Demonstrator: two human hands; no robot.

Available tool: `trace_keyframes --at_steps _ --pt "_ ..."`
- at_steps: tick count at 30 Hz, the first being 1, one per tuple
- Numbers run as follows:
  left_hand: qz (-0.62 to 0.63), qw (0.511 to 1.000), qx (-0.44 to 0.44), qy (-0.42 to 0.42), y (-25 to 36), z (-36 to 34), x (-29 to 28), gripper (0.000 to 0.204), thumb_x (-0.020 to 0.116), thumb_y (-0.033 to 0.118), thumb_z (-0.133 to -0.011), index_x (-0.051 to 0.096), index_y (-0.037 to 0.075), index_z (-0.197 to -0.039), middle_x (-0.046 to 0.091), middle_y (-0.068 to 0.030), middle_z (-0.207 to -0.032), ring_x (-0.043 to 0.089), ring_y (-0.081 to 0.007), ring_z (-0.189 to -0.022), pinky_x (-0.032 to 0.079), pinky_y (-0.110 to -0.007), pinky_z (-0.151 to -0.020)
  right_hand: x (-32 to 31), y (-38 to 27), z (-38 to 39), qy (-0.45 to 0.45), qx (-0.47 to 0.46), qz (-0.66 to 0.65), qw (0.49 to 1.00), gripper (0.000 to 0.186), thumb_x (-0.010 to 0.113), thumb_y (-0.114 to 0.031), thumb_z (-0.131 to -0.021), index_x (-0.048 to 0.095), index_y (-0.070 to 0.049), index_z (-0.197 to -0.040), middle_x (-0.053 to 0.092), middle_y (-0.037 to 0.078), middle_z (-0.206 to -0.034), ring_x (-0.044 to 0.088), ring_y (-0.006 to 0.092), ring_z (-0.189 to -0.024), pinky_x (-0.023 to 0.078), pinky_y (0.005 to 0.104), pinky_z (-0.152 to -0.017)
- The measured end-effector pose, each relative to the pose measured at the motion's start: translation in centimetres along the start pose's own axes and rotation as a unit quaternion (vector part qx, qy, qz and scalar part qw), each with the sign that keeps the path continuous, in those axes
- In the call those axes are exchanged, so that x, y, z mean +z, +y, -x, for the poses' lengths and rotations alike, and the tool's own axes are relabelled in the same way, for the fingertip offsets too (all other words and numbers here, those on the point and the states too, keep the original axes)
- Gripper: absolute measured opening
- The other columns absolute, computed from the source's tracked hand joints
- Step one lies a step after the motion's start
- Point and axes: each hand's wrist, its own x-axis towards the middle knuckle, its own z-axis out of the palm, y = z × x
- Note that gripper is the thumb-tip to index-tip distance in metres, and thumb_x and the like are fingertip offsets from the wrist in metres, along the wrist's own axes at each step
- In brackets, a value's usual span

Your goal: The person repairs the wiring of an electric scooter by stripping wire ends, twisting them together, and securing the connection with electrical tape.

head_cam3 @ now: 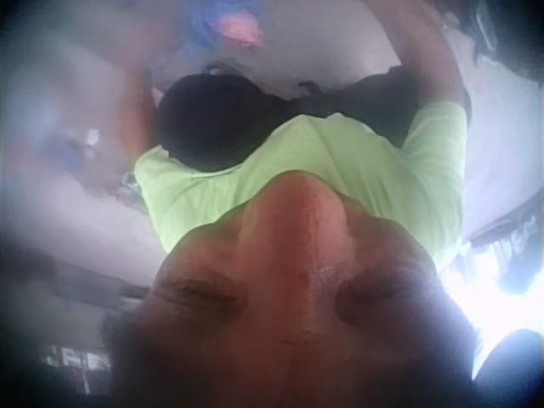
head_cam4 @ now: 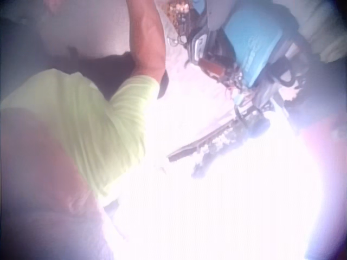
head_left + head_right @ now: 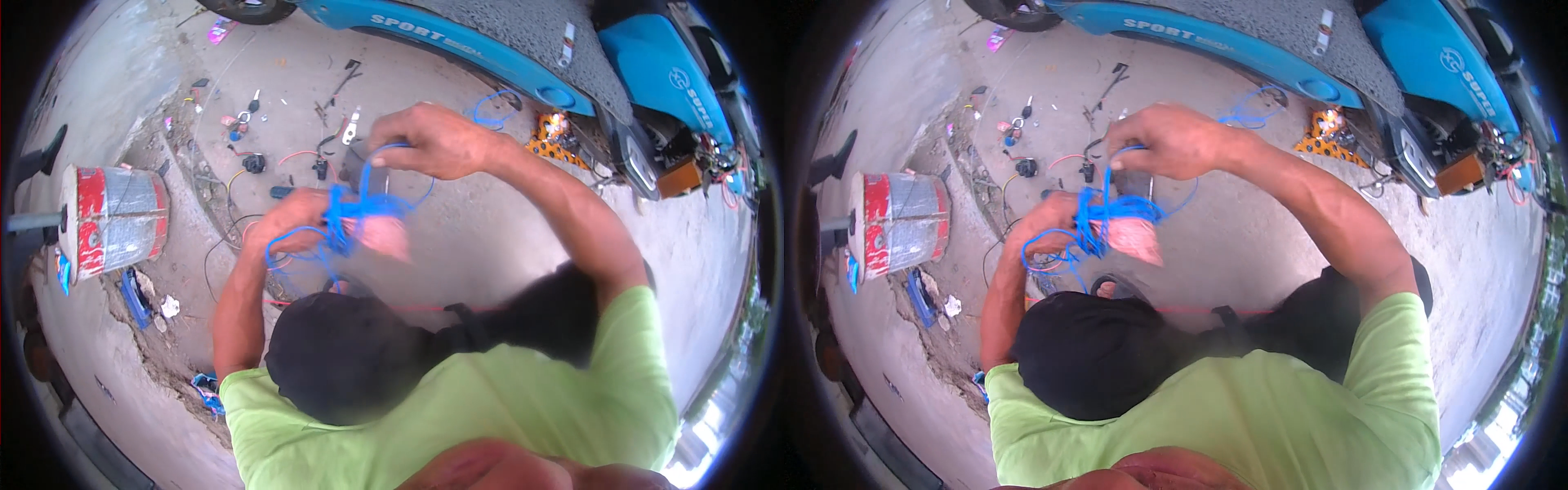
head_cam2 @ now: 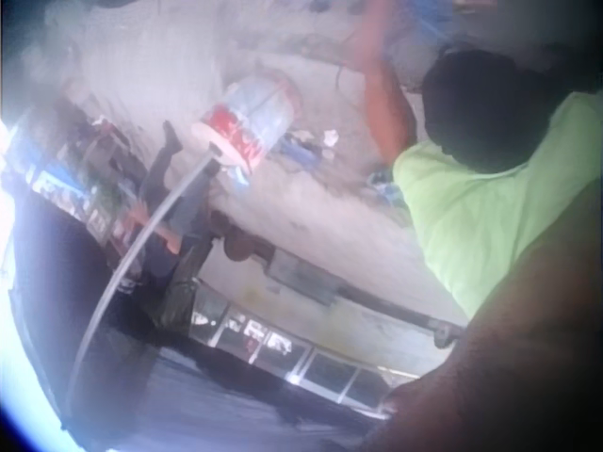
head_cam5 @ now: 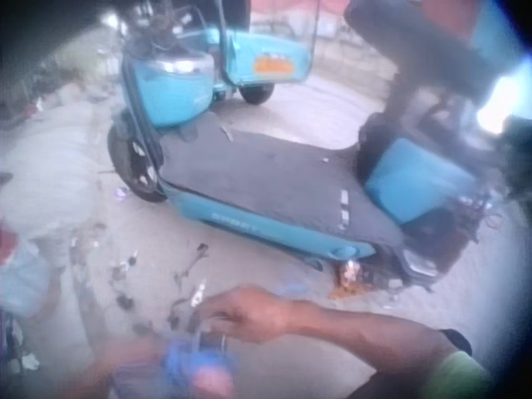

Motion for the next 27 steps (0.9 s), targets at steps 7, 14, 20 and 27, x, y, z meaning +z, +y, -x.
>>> trace_keyframes --at_steps 7,14,20,27 --pt "0.227 0.907 -0.025 0.353 -2.1 0.5 1.8 0.04 0.078 0.019 -0.091 0.068 0.001 -0.125 0.073 -0.009 -0.118 0.067 -0.0189 -0.103 0.056 -0.038 -0.087 6.6 5.0 2.5 0.089 0.001 -0.257 0.962 0.037 0.06 -0.038 -0.104 0.07 -0.003 -0.106 0.07 0.008 -0.087 0.064 0.0223 -0.077 0.052 0.0395 -0.074" --pt "0.201 0.82 -0.153 0.514 -5.2 -1.4 0.8 0.022 0.074 0.025 -0.094 0.073 0.006 -0.104 0.074 -0.0116 -0.089 0.07 -0.0289 -0.074 0.054 -0.039 -0.066 5.6 3.4 2.5 0.009 0.12 0.149 0.981 0.019 0.058 -0.024 -0.102 0.062 -0.007 -0.109 0.069 0.017 -0.092 0.067 0.0413 -0.088 0.054 0.051 -0.079" --pt "-0.114 0.981 -0.114 0.105 -4.9 -6.4 4.2 0.037 0.07 0.046 -0.091 0.076 0.01 -0.1 0.072 -0.0207 -0.085 0.069 -0.0357 -0.074 0.055 -0.044 -0.07 3.3 3.9 3.5 -0.082 0.045 0.171 0.981 0.02 0.064 -0.027 -0.097 0.065 -0.007 -0.1 0.069 0.017 -0.092 0.068 0.0398 -0.09 0.053 0.0506 -0.077" --pt "0.055 0.956 -0.039 -0.286 3.1 -10.8 6.1 0.031 0.072 0.03 -0.081 0.07 0.002 -0.094 0.071 -0.0217 -0.084 0.064 -0.0332 -0.069 0.052 -0.046 -0.067 0.6 9.3 15.4 -0.262 0.024 0.226 0.938 0.034 0.066 -0.04 -0.09 0.067 -0.007 -0.083 0.071 0.017 -0.086 0.068 0.042 -0.086 0.052 0.0543 -0.075"
